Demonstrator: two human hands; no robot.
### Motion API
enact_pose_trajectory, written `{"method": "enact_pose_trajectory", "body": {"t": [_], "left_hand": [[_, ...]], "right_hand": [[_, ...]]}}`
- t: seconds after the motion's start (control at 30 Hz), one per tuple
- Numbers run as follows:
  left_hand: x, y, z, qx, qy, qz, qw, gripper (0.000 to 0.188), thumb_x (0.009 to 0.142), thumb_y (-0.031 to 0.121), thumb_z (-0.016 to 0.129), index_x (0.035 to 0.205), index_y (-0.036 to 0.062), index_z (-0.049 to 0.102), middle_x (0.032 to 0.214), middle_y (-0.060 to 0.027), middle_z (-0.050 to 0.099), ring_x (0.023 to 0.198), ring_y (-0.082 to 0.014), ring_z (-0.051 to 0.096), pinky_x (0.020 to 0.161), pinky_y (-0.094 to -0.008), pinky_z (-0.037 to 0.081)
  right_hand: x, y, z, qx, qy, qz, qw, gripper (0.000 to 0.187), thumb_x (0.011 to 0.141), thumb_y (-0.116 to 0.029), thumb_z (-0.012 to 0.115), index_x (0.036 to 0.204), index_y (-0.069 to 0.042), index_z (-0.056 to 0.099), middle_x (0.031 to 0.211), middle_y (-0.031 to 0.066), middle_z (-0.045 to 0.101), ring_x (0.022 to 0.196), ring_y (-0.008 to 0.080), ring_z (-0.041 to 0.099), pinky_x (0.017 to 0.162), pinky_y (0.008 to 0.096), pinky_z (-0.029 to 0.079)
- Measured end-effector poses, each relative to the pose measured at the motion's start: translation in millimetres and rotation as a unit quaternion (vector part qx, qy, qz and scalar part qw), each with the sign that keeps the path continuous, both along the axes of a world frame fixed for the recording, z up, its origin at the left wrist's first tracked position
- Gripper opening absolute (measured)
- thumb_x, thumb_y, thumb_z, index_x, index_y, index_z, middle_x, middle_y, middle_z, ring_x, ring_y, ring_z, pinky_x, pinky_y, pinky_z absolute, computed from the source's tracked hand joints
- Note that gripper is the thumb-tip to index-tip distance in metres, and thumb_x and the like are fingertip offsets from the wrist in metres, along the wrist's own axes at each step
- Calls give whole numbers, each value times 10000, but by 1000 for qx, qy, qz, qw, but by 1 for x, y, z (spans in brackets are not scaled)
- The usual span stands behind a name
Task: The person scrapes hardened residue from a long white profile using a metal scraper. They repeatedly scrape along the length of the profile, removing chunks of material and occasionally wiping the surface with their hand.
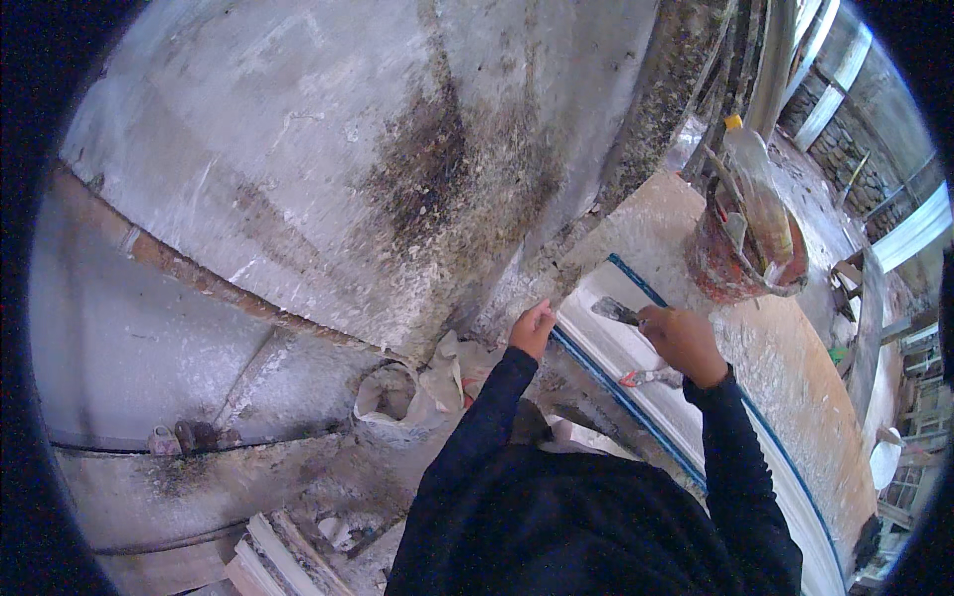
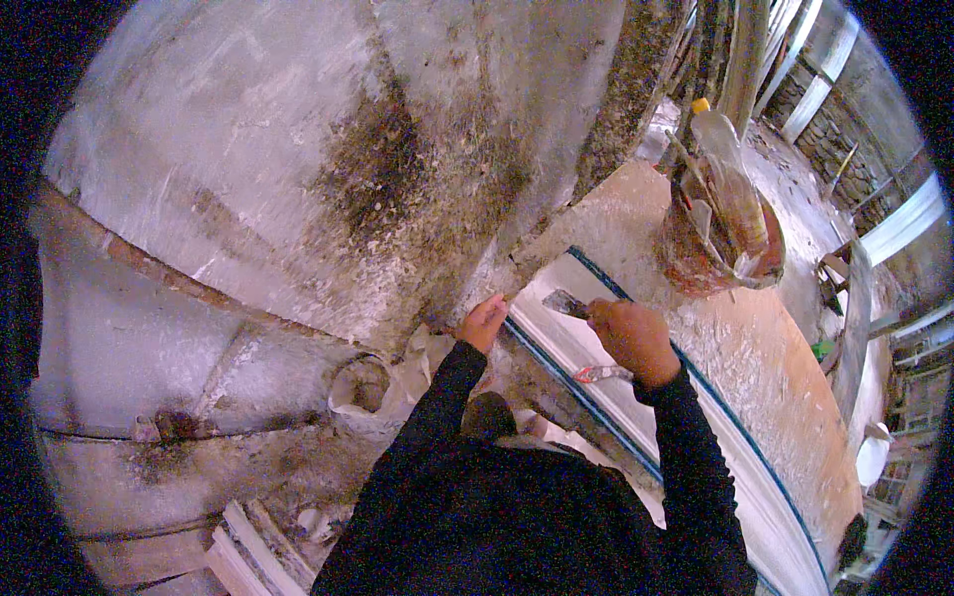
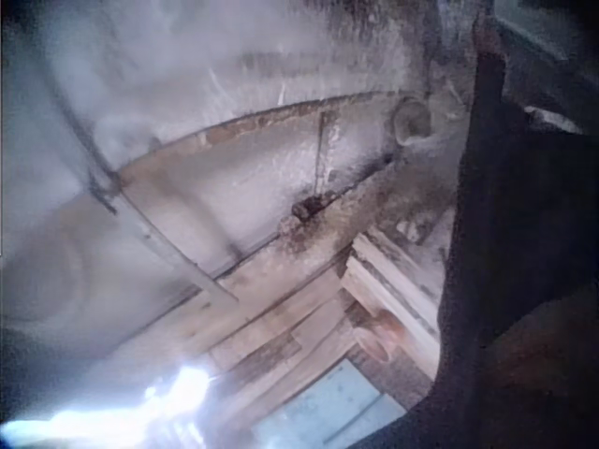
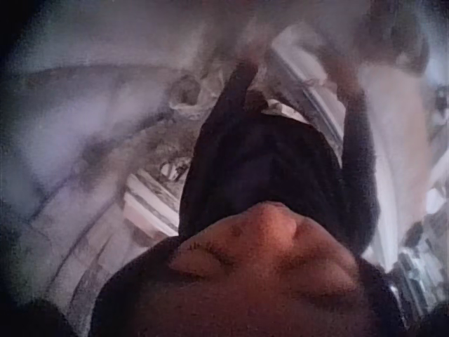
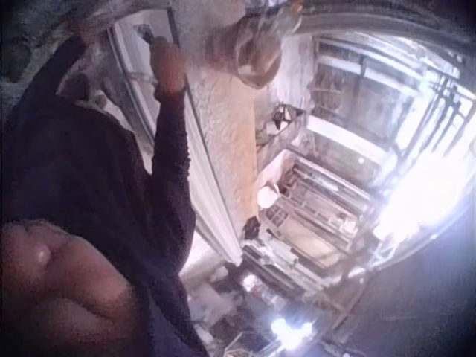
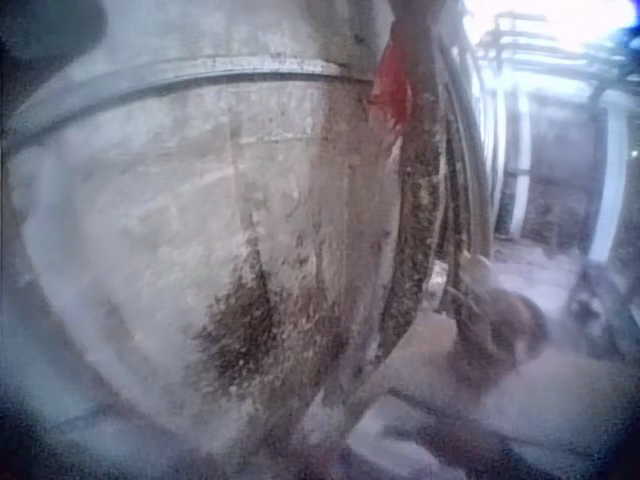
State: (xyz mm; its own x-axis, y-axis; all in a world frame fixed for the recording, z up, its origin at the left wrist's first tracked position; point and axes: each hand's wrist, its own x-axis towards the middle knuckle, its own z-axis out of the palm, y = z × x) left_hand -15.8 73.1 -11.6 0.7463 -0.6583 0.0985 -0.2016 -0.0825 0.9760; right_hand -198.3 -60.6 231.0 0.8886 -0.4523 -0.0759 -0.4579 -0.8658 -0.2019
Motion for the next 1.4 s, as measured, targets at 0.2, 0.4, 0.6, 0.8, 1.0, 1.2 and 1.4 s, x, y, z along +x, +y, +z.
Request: {"method": "enact_pose_trajectory", "body": {"t": [0.2, 0.4, 0.6, 0.8, 1.0, 1.2, 1.4], "left_hand": [[24, -65, 23, 199, -63, 12, 978, 369, 778, 410, 562, 1013, 127, 598, 904, -50, 626, 841, -203, 582, 753, -411, 424], [23, -77, 35, 62, 45, -41, 996, 241, 780, 266, 619, 894, 56, 594, 780, -80, 623, 678, -199, 591, 633, -295, 452], [-4, -68, 44, 19, 40, 26, 999, 120, 783, 154, 599, 841, 54, 572, 754, -95, 578, 674, -212, 558, 606, -318, 439], [-5, -71, 52, -8, -14, 26, 1000, 86, 735, 82, 598, 814, 63, 567, 739, -128, 546, 661, -312, 534, 580, -388, 425], [-9, -70, 52, -2, -49, 7, 999, 66, 731, 50, 585, 788, 71, 560, 746, -127, 553, 665, -313, 535, 566, -411, 413], [-8, -73, 54, 8, -101, 4, 995, 80, 739, 58, 585, 816, 64, 562, 712, -118, 552, 660, -307, 541, 558, -408, 416], [-7, -66, 46, 14, -81, 6, 997, 116, 731, 52, 579, 846, 65, 579, 762, -130, 569, 703, -316, 561, 618, -399, 448]], "right_hand": [[36, -44, 3, -39, 20, 9, 999, 165, 773, -259, 551, 864, -155, 640, 705, 134, 612, 645, 317, 594, 565, 419, 467], [76, -71, 13, -31, 84, -11, 996, 176, 764, -270, 559, 876, -161, 640, 704, 123, 613, 645, 308, 596, 565, 413, 469], [107, -98, 10, -20, 136, 13, 990, 172, 759, -276, 558, 854, -154, 631, 698, 123, 606, 648, 312, 593, 565, 412, 465], [145, -110, 12, -25, 208, 55, 976, 138, 741, -262, 562, 797, -151, 621, 658, 106, 594, 614, 301, 589, 547, 405, 461], [186, -124, 27, -43, 278, 134, 950, 113, 717, -241, 565, 737, -134, 596, 633, 92, 584, 590, 298, 583, 536, 401, 460], [203, -138, 3, -41, 234, 191, 952, 92, 710, -214, 562, 715, -126, 589, 626, 82, 581, 620, 283, 589, 542, 396, 453], [199, -136, -10, -9, 207, 200, 958, 96, 717, -218, 562, 721, -127, 591, 631, 79, 581, 625, 282, 587, 552, 390, 453]]}}
